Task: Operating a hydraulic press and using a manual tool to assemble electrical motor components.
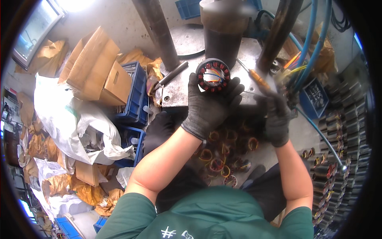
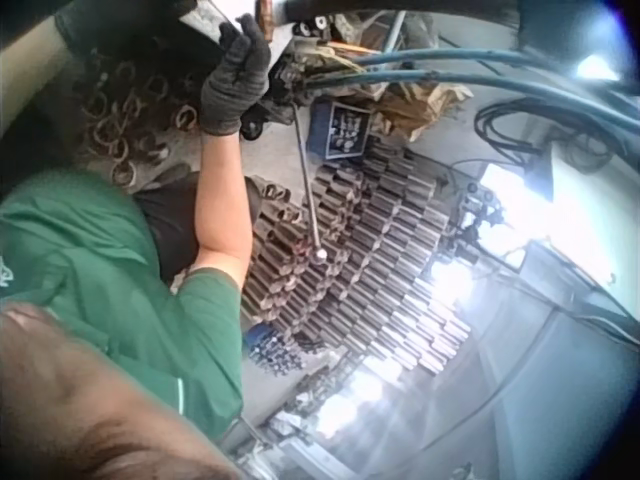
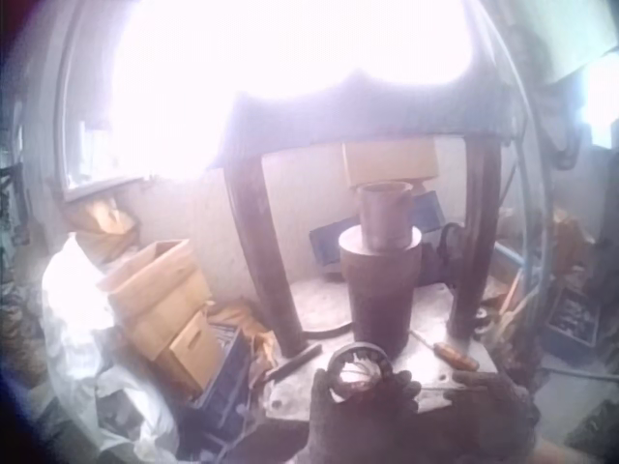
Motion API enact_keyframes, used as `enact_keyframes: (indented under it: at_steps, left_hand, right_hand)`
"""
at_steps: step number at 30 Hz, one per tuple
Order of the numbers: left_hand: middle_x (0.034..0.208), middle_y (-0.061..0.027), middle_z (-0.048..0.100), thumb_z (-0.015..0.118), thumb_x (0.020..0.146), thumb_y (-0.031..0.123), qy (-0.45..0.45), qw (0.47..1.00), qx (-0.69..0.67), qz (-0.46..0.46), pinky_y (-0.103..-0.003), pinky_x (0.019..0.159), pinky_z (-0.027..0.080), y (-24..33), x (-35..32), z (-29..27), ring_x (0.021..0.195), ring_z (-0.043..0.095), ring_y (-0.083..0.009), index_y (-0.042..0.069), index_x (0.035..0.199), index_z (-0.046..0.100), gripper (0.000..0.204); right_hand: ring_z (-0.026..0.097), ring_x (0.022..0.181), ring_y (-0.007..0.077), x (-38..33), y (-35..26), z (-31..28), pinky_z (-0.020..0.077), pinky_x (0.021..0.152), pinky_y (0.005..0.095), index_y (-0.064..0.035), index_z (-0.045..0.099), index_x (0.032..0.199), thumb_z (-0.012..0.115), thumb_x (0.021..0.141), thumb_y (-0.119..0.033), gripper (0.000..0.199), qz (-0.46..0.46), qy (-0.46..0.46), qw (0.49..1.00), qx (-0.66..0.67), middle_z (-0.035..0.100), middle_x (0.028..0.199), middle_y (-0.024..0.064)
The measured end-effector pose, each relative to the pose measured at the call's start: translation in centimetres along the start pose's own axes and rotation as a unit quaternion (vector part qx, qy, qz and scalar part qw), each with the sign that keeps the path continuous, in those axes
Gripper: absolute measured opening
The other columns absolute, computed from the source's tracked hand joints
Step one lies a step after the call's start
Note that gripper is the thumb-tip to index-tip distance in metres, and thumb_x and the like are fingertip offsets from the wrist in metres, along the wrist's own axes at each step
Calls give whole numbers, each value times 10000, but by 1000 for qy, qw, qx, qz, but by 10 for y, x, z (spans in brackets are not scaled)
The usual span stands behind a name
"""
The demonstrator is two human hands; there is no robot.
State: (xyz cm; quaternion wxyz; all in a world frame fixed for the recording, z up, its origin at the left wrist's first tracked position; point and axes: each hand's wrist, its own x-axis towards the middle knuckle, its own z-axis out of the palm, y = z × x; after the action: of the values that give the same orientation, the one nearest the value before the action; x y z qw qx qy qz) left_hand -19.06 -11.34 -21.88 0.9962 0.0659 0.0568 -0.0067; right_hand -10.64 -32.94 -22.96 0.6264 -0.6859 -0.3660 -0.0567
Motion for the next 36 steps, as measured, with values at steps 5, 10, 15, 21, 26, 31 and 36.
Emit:
enact_keyframes:
  at_steps: [5, 10, 15, 21, 26, 31, 36]
  left_hand:
    - [1342, -170, 630, 558, 850, 765, 12, 999, -27, 16, -531, 1083, 451, -6, 7, -7, 1271, 577, -383, 75, 1379, 569, 869]
    - [1330, -170, 638, 542, 863, 760, 28, 998, -39, 47, -536, 1089, 436, -20, 6, 3, 1297, 544, -385, 49, 1367, 582, 873]
    - [1353, -185, 619, 492, 893, 780, -42, 998, -38, 21, -540, 1089, 437, -29, 11, -4, 1320, 529, -397, 62, 1401, 553, 881]
    - [1391, -225, 580, 464, 911, 794, -49, 997, -51, 9, -562, 1062, 482, -33, 12, -5, 1307, 536, -435, 77, 1466, 464, 906]
    - [1421, -266, 545, 440, 910, 814, -65, 997, -42, 15, -593, 1064, 480, -36, 13, -12, 1345, 504, -479, 82, 1510, 415, 946]
    - [1421, -271, 544, 426, 905, 830, -68, 997, -31, 16, -599, 1058, 486, -39, 14, -16, 1323, 524, -483, 80, 1505, 417, 960]
    - [1410, -246, 569, 439, 887, 851, -77, 997, -8, 16, -573, 1030, 501, -41, 11, -18, 1321, 537, -477, 69, 1494, 430, 990]
  right_hand:
    - [729, 1054, 240, -3, -32, -6, 587, 939, 356, -28, 576, 1257, 540, 1099, -200, 237, 14, 92, 984, 153, 700, 1212, 144]
    - [703, 924, 193, -9, -57, 0, 583, 874, 338, -37, 591, 1202, 614, 977, 52, 244, -122, -13, 992, -27, 659, 1091, 121]
    - [712, 920, 241, -8, -56, 11, 599, 798, 338, -35, 633, 1119, 660, 930, 71, 218, -215, -47, 973, -67, 668, 1076, 134]
    - [701, 968, 308, -13, -47, 14, 598, 851, 378, -37, 656, 1129, 689, 852, 65, 298, -221, -101, 966, -93, 673, 1086, 138]
    - [696, 985, 330, -14, -46, 20, 585, 905, 408, -44, 665, 1133, 692, 829, 52, 319, -214, -101, 966, -109, 675, 1093, 143]
    - [696, 996, 346, -15, -46, 25, 574, 928, 434, -45, 665, 1108, 704, 828, 19, 289, -217, -111, 959, -142, 684, 1117, 147]
    - [697, 1008, 343, -19, -45, 31, 554, 951, 469, -61, 659, 1112, 707, 837, -34, 280, -201, -112, 968, -95, 689, 1156, 140]
